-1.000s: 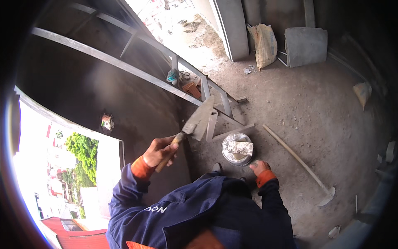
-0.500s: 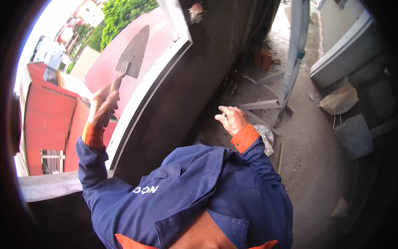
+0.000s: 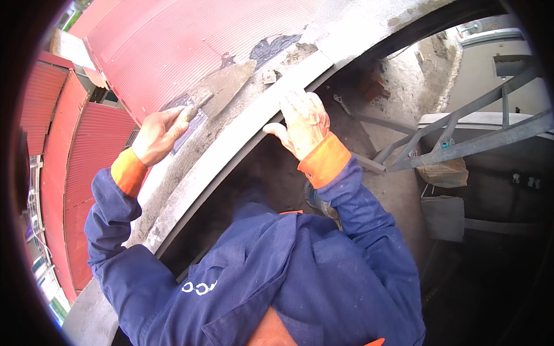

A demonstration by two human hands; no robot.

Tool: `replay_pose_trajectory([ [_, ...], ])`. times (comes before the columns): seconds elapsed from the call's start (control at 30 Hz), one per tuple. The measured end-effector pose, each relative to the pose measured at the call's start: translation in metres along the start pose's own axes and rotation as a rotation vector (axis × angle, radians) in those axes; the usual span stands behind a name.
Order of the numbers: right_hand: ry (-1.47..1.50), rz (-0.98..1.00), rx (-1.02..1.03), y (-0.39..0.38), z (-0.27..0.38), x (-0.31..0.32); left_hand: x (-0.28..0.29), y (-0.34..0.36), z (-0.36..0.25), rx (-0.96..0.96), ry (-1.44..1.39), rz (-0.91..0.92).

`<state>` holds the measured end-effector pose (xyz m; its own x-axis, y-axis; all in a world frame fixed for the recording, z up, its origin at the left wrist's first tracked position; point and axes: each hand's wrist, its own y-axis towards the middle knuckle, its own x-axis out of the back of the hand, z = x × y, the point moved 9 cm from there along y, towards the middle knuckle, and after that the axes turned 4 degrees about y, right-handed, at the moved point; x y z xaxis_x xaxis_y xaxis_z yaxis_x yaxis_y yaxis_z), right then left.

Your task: The person applies mortar to a concrete edge using a trowel and smooths it with a wooden block.

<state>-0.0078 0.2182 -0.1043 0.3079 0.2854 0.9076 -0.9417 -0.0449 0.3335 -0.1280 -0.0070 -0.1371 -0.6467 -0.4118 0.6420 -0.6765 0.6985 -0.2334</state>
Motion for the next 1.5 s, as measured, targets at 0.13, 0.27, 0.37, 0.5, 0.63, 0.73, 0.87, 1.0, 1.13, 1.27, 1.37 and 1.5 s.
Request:
replay_pose_trajectory([
  [0.13, -0.001, 0.085, -0.041, 0.016, 0.008, -0.010, -0.001, 0.014, -0.002, -0.025, -0.100, 0.037],
  [0.27, -0.007, 0.100, -0.062, 0.019, 0.012, -0.013, -0.007, 0.036, -0.002, -0.048, -0.005, 0.057],
  [0.37, -0.016, 0.110, -0.104, 0.020, 0.012, -0.014, -0.012, 0.062, -0.016, -0.020, 0.050, 0.162],
  [0.5, 0.002, 0.106, -0.127, 0.020, 0.012, -0.012, -0.020, 0.088, -0.037, -0.038, 0.084, 0.212],
  [0.63, -0.009, 0.114, -0.146, 0.020, 0.013, -0.012, -0.024, 0.104, -0.050, -0.085, 0.090, 0.207],
  [0.73, -0.001, 0.106, -0.155, 0.019, 0.012, -0.012, -0.027, 0.115, -0.052, -0.175, 0.083, 0.206],
  [0.87, 0.010, 0.096, -0.152, 0.020, 0.015, -0.010, -0.030, 0.127, -0.047, -0.122, -0.012, 0.231],
  [1.0, 0.007, 0.077, -0.160, 0.018, 0.015, -0.010, -0.037, 0.130, -0.046, -0.042, -0.111, 0.329],
  [1.13, 0.010, 0.064, -0.162, 0.018, 0.016, -0.009, -0.033, 0.129, -0.044, -0.068, -0.133, 0.322],
  [1.27, 0.007, 0.070, -0.158, 0.018, 0.017, -0.009, -0.033, 0.129, -0.043, -0.094, -0.158, 0.325],
  [1.37, -0.006, 0.069, -0.155, 0.018, 0.018, -0.009, -0.037, 0.132, -0.031, -0.051, -0.160, 0.314],
  [1.5, -0.002, 0.066, -0.150, 0.020, 0.017, -0.010, -0.036, 0.132, -0.024, 0.015, -0.261, 0.322],
])
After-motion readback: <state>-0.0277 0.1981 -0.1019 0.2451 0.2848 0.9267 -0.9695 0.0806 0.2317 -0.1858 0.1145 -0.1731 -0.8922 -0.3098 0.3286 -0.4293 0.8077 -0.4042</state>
